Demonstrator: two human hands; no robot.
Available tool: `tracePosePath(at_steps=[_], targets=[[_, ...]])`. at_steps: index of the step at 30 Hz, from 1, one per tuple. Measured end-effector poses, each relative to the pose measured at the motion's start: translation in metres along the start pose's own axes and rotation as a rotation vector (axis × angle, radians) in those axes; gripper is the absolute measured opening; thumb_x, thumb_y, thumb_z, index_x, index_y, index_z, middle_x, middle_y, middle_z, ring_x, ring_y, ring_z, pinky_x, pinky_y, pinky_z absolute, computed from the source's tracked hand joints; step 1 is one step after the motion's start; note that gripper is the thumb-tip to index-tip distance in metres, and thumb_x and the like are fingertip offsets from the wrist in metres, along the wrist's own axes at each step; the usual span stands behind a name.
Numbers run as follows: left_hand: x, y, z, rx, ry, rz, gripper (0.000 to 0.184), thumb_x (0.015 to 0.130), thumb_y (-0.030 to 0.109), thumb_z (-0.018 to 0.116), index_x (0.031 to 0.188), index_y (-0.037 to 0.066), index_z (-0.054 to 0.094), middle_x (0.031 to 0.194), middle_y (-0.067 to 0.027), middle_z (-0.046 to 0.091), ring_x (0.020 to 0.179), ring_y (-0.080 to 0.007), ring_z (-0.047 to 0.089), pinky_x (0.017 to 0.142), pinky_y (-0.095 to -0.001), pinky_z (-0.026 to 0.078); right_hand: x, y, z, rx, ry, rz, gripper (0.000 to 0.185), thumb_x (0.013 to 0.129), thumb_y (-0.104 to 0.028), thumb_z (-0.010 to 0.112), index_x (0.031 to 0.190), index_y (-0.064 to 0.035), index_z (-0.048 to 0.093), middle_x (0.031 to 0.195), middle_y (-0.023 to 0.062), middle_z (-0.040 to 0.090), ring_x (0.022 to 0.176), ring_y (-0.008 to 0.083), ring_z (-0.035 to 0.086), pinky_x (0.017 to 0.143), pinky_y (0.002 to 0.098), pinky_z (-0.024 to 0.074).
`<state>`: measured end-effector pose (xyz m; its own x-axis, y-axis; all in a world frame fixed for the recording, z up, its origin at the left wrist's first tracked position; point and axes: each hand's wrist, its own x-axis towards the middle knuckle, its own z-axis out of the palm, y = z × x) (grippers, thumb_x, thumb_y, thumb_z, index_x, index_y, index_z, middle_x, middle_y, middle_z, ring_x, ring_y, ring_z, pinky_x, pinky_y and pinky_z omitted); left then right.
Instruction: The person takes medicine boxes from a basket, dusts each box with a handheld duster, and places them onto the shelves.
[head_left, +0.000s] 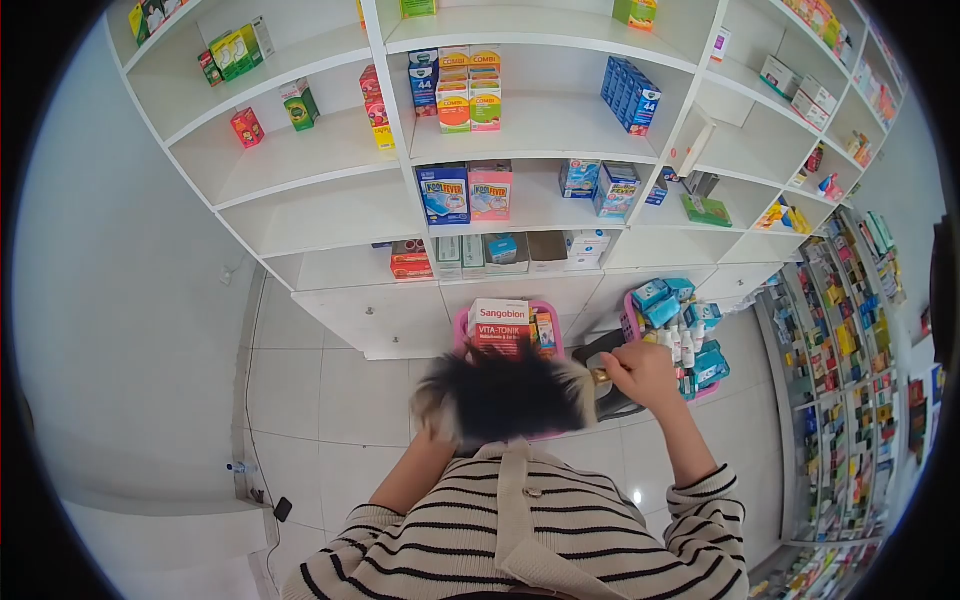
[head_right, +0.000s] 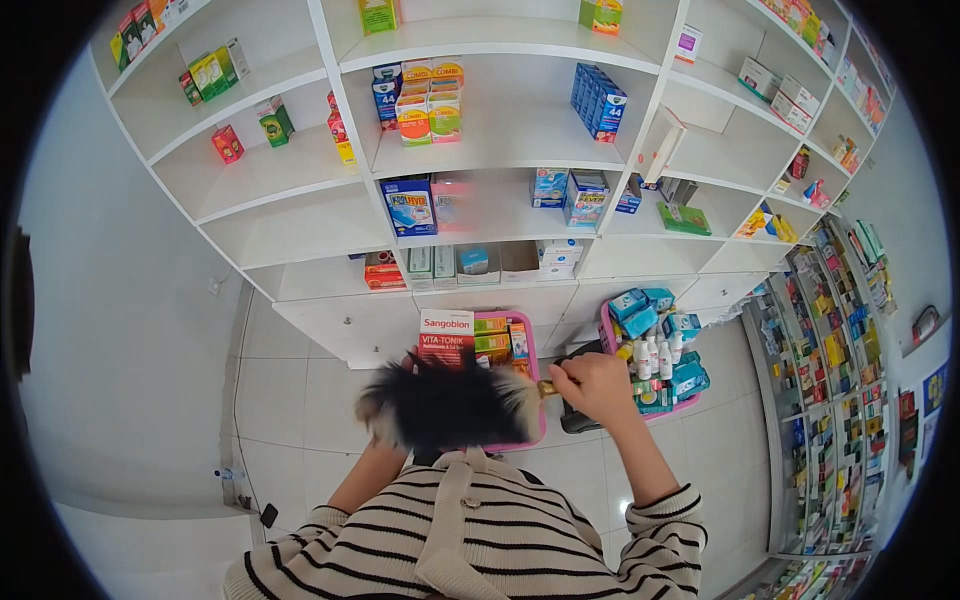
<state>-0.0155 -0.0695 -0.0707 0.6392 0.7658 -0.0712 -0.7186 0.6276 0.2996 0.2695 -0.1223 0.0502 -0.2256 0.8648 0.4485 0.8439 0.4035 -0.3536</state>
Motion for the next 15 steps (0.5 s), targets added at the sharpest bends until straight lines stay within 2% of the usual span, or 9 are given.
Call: tracePosePath(at_steps=[4,6,7,8,9,10,12,13,15], targets=[[-0.004,0.006,0.016,0.029,0.051,0.006,0.066,0.094,0.056,0.040,0.136,0.005,0.042,0.134,-0.0142,0.051,0.118,-0.0246,0.055,0.098,-0.0423,0.047,-0.001,-0.012,0.003,-0.048,0.049,0.010,0.030,0.083,-0.021,0.063,0.058,-0.0051,0.059,0.055,0.0077,0.056,0.051,0.0259,0.057,0.047,0.0383,0.0424],[-0.005,0.005,0.024,0.014,0.088,-0.004,0.066,0.093,0.056,0.041,0.136,0.005,0.043,0.134,-0.0142,0.051,0.118,-0.0245,0.055,0.098,-0.0429,0.047,-0.003,-0.011,0.001,-0.061,0.091,0.150,0.031,0.085,-0.022,0.063,0.058,-0.0048,0.059,0.054,0.0090,0.055,0.051,0.0275,0.056,0.047,0.0388,0.0414],[-0.004,0.005,0.029,-0.011,0.101,-0.008,0.066,0.093,0.057,0.041,0.135,0.006,0.044,0.134,-0.0142,0.051,0.119,-0.0244,0.054,0.097,-0.0432,0.047,-0.007,-0.008,0.004,-0.061,0.089,0.149,0.031,0.085,-0.022,0.063,0.058,-0.0048,0.059,0.054,0.0090,0.055,0.051,0.0275,0.056,0.047,0.0388,0.0414],[-0.008,0.004,0.016,-0.021,-0.037,0.024,0.066,0.093,0.055,0.042,0.136,0.005,0.043,0.135,-0.0142,0.050,0.121,-0.0271,0.052,0.101,-0.0462,0.044,-0.012,-0.001,0.011,0.008,0.085,0.148,0.032,0.086,-0.023,0.062,0.059,-0.0044,0.060,0.055,0.0097,0.055,0.050,0.0287,0.056,0.047,0.0393,0.0410],[-0.004,-0.002,-0.002,-0.022,-0.037,0.029,0.066,0.093,0.055,0.042,0.136,0.005,0.043,0.135,-0.0142,0.050,0.121,-0.0271,0.052,0.101,-0.0462,0.044,-0.014,0.003,0.016,0.077,0.082,0.147,0.033,0.086,-0.024,0.061,0.060,-0.0041,0.060,0.055,0.0104,0.055,0.050,0.0298,0.055,0.047,0.0397,0.0406],[0.000,-0.006,0.005,0.363,0.026,0.098,0.068,0.092,0.056,0.042,0.137,0.005,0.042,0.136,-0.0150,0.050,0.122,-0.0292,0.051,0.102,-0.0479,0.042,-0.016,0.006,0.019,0.078,0.079,0.144,0.033,0.086,-0.024,0.061,0.060,-0.0041,0.060,0.055,0.0104,0.055,0.050,0.0298,0.055,0.047,0.0397,0.0406],[-0.004,-0.007,0.017,-0.043,0.089,0.069,0.073,0.091,0.058,0.043,0.141,0.005,0.038,0.138,-0.0167,0.047,0.126,-0.0339,0.048,0.105,-0.0513,0.039,-0.019,0.008,0.021,0.009,0.079,0.301,0.034,0.088,-0.026,0.060,0.061,-0.0041,0.061,0.055,0.0117,0.055,0.050,0.0315,0.055,0.048,0.0404,0.0409],[-0.007,-0.007,0.013,0.110,0.118,0.030,0.070,0.092,0.055,0.042,0.142,0.006,0.037,0.139,-0.0172,0.046,0.130,-0.0339,0.043,0.108,-0.0514,0.036,-0.019,0.007,0.019,0.008,0.077,0.305,0.034,0.088,-0.026,0.060,0.061,-0.0041,0.061,0.055,0.0117,0.055,0.050,0.0315,0.055,0.048,0.0404,0.0409],[-0.006,-0.018,-0.005,-0.200,-0.057,-0.016,0.054,0.096,0.041,0.035,0.133,0.003,0.047,0.130,-0.0191,0.054,0.116,-0.0318,0.055,0.105,-0.0469,0.040,-0.016,0.005,0.013,0.087,0.057,0.272,0.035,0.088,-0.027,0.059,0.061,-0.0045,0.061,0.055,0.0116,0.054,0.051,0.0314,0.055,0.048,0.0402,0.0412]])
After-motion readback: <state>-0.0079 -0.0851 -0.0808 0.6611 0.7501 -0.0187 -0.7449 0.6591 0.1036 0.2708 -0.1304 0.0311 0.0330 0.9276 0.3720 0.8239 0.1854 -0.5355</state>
